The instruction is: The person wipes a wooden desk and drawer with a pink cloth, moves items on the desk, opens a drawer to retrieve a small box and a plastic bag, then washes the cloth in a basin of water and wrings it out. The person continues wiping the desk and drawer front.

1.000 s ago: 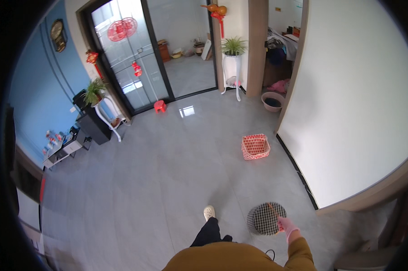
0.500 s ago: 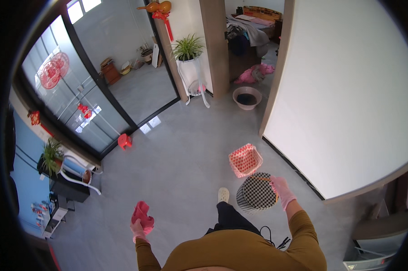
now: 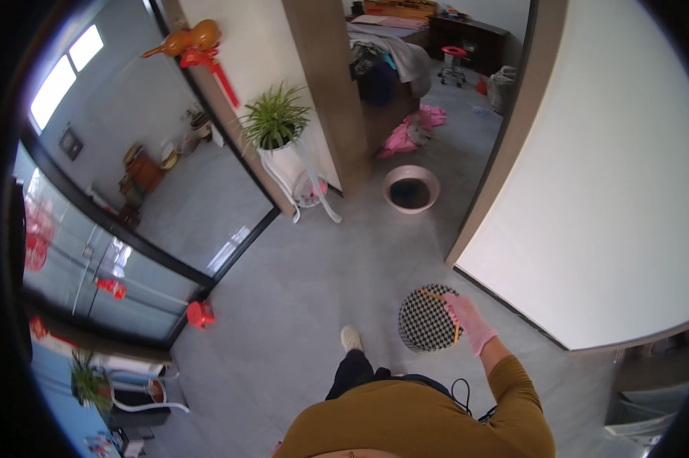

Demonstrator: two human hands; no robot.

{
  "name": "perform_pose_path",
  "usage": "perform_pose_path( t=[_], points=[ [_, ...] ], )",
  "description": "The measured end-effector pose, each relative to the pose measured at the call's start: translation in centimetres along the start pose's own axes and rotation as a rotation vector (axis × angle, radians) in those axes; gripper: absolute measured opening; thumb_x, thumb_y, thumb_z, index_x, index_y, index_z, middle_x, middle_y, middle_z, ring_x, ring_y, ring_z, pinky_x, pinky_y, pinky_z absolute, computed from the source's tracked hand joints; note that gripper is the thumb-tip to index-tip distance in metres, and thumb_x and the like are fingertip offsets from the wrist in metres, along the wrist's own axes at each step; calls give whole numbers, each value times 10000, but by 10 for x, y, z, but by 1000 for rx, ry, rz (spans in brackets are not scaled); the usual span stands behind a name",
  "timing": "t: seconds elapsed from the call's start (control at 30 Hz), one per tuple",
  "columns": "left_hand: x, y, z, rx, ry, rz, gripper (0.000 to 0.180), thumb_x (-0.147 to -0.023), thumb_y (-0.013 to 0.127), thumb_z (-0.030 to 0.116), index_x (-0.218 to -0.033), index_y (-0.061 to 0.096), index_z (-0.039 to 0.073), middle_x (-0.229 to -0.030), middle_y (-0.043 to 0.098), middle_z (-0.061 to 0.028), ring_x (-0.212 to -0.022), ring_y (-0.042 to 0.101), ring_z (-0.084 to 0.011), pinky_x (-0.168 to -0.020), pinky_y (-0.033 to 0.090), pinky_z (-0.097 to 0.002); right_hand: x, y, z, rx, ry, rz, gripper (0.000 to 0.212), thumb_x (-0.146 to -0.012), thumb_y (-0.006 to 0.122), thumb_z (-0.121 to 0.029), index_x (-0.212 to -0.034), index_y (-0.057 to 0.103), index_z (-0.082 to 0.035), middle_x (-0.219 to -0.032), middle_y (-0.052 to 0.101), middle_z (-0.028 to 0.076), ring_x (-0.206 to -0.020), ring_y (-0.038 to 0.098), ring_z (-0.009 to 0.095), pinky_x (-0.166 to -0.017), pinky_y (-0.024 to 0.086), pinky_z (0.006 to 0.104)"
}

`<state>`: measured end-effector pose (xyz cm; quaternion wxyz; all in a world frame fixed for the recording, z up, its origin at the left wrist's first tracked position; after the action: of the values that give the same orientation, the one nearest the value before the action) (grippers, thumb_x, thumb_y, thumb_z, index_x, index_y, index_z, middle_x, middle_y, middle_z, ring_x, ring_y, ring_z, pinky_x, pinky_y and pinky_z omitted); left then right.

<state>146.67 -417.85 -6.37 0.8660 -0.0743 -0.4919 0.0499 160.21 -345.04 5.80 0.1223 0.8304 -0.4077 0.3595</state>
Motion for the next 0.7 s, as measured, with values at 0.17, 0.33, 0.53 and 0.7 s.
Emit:
perform_pose_path(
  t=[0.17,0.33,0.53,0.7],
  points=[
    [-73,85,148,-120,-60,-46,324,-892,642,357,-1075,739,107,-1006,740,-90,-938,678,-271,-798,551,-414,-64,20,-73,-253,-51,142,368,-968,612,-343,-750,611,-46,-535,468,-5,-419,396,116,-413,311,290],
    [-112,294,377,-434,7,-221,321,-912,624,351,-1132,720,137,-1070,731,-74,-1035,654,-270,-853,538,-405,-81,18,-170,-266,-149,322,383,-999,603,-364,-835,647,-21,-553,500,-7,-462,441,115,-455,342,290],
    [-172,491,574,-736,499,-99,585,-868,644,281,-1384,564,19,-1301,655,-159,-1194,600,-293,-1036,449,-403,-152,35,-270,-425,-233,342,373,-984,622,-365,-828,634,-25,-543,496,7,-465,444,110,-457,340,281],
    [-155,641,615,-545,677,-254,602,-784,732,192,-1339,604,-3,-1214,686,-151,-1079,645,-282,-973,498,-395,-235,8,-338,-491,-208,364,397,-950,654,-403,-784,621,-44,-561,496,0,-471,469,116,-449,354,277]
  ],
)
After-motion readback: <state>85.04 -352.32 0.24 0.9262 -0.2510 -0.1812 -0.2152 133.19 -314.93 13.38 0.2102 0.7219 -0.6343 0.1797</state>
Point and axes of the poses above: each hand's wrist, its own x-axis away from the middle knuckle, its own y-axis out of the palm, z = x × y, the point moved 3 cm from there along -x, towards the middle knuckle
